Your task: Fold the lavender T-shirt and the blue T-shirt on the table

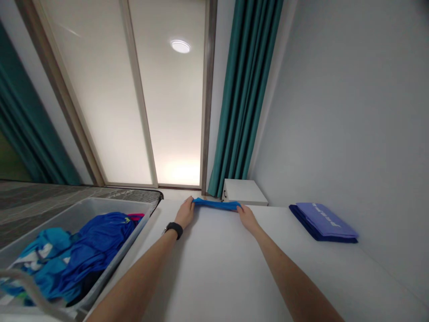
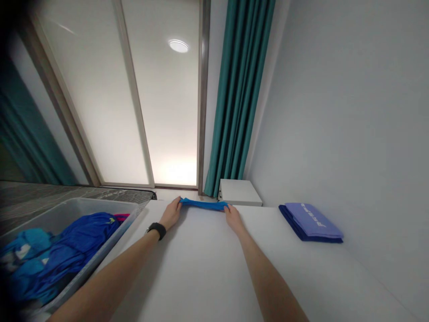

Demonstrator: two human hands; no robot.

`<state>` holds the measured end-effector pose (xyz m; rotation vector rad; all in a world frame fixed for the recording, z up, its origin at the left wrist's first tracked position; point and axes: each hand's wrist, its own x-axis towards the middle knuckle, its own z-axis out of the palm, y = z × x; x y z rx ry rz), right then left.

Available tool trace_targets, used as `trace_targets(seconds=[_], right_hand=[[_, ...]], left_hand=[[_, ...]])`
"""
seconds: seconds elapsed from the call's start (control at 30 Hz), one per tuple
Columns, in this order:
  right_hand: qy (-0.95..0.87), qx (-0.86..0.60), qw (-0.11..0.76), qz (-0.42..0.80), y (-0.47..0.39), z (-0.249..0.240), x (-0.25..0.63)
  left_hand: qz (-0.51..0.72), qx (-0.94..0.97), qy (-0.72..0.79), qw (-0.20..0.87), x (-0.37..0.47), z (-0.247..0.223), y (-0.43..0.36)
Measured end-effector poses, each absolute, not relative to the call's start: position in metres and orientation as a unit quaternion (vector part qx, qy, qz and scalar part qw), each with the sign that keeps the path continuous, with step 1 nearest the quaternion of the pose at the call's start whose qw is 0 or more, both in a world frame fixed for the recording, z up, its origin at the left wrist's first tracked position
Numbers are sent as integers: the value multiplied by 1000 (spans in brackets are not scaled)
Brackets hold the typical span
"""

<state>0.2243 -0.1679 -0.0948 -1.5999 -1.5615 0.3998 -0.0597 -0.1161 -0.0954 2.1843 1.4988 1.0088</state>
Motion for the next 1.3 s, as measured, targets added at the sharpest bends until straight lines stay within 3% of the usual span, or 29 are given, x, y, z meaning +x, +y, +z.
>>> trace_targets(seconds=[0.23, 0.37, 0.7, 0.83, 1.03, 1.3], right_hand=[[-593, -610, 518, 84, -159, -29, 225], [-625, -574, 527, 52, -182, -9, 227], [-721, -618, 300, 90, -255, -100, 223], [-783, -584, 212, 23, -277, -108, 229], [-831, -507, 196, -115, -316, -106, 237], [-909, -365, 181, -86, -369, -80, 224]], left_hand=[[524, 721, 449, 64, -46, -13, -120], [535, 727, 429, 38, -55, 11, -137], [218, 839, 498, 28, -99, -78, -203], [129, 864, 487, -12, -99, -71, -221], [25, 896, 442, -26, -98, -56, -258], [-66, 914, 396, 61, -111, -21, -320]])
